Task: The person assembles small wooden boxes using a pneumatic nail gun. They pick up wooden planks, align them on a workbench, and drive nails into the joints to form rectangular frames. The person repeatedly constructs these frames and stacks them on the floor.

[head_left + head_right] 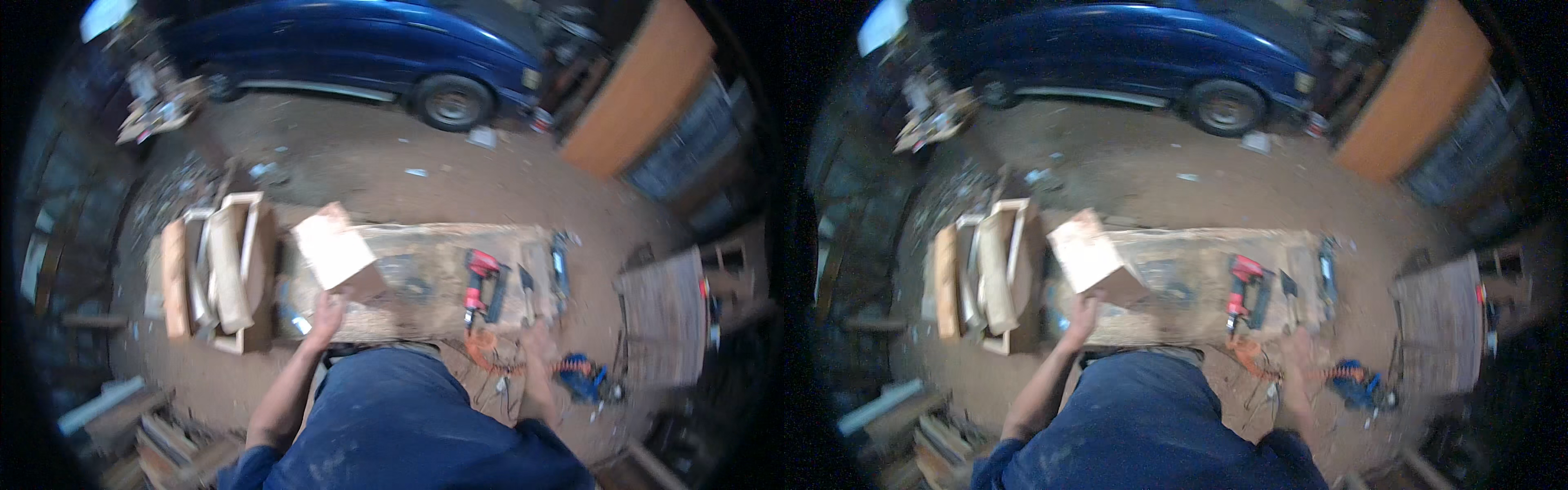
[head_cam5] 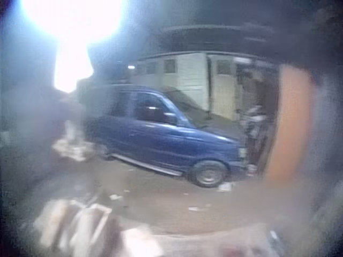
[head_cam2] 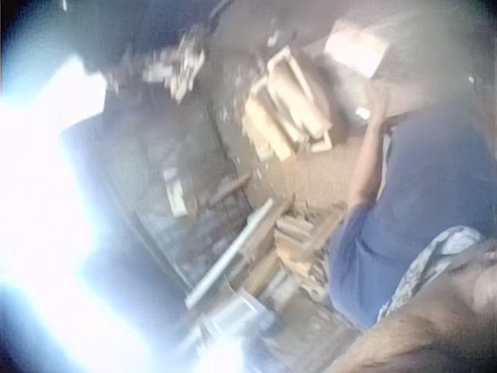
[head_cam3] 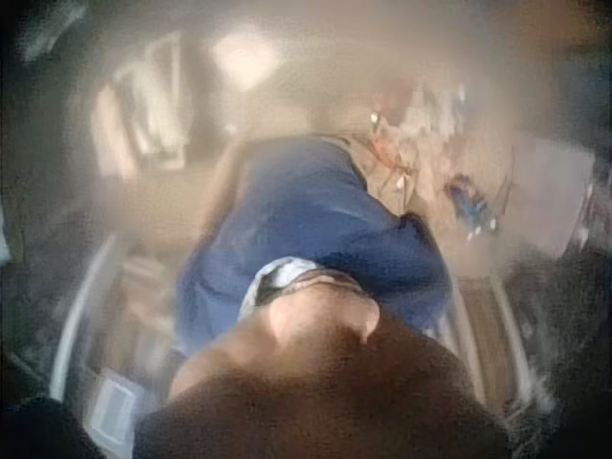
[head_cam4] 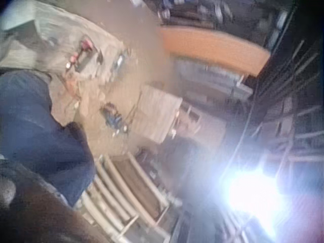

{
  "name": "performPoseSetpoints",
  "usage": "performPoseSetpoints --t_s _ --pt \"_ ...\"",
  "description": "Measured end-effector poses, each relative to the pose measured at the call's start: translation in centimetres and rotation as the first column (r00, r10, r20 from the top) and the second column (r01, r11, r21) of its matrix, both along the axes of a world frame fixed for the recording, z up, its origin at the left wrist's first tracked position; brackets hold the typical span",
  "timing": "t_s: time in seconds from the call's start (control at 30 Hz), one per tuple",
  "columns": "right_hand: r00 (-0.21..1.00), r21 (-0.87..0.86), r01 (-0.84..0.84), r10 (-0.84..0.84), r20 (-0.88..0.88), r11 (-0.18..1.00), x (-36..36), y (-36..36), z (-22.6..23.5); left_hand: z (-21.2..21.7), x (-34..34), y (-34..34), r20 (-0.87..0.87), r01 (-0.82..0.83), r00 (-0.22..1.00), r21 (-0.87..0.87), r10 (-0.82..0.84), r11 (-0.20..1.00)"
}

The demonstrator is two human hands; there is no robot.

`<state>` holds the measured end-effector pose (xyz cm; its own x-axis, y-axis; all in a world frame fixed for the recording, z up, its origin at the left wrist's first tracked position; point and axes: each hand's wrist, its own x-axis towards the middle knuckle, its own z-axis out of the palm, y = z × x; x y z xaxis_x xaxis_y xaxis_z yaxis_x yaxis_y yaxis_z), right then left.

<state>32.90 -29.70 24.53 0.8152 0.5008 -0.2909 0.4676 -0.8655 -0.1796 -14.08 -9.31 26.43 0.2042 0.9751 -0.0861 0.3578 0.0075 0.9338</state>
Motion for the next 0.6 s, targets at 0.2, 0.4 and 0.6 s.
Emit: performPoseSetpoints --t_s 0.2,0.4,0.6 --pt "0.975 0.113 0.154 -0.169 0.144 0.982 2.9 -2.6 -3.8 1.5 1.0 4.6 0.209 -0.185 0.967 0.190 0.144 0.964" --pt "0.951 0.223 -0.243 0.188 0.244 0.944 3.1 1.0 -12.4 11.5 2.3 9.7 0.415 -0.346 0.879 0.216 0.235 0.913" --pt "0.908 0.522 -0.402 0.401 0.121 0.752 -4.7 11.0 -15.9 17.2 1.5 11.4 0.284 -0.430 0.882 0.159 0.376 0.889"
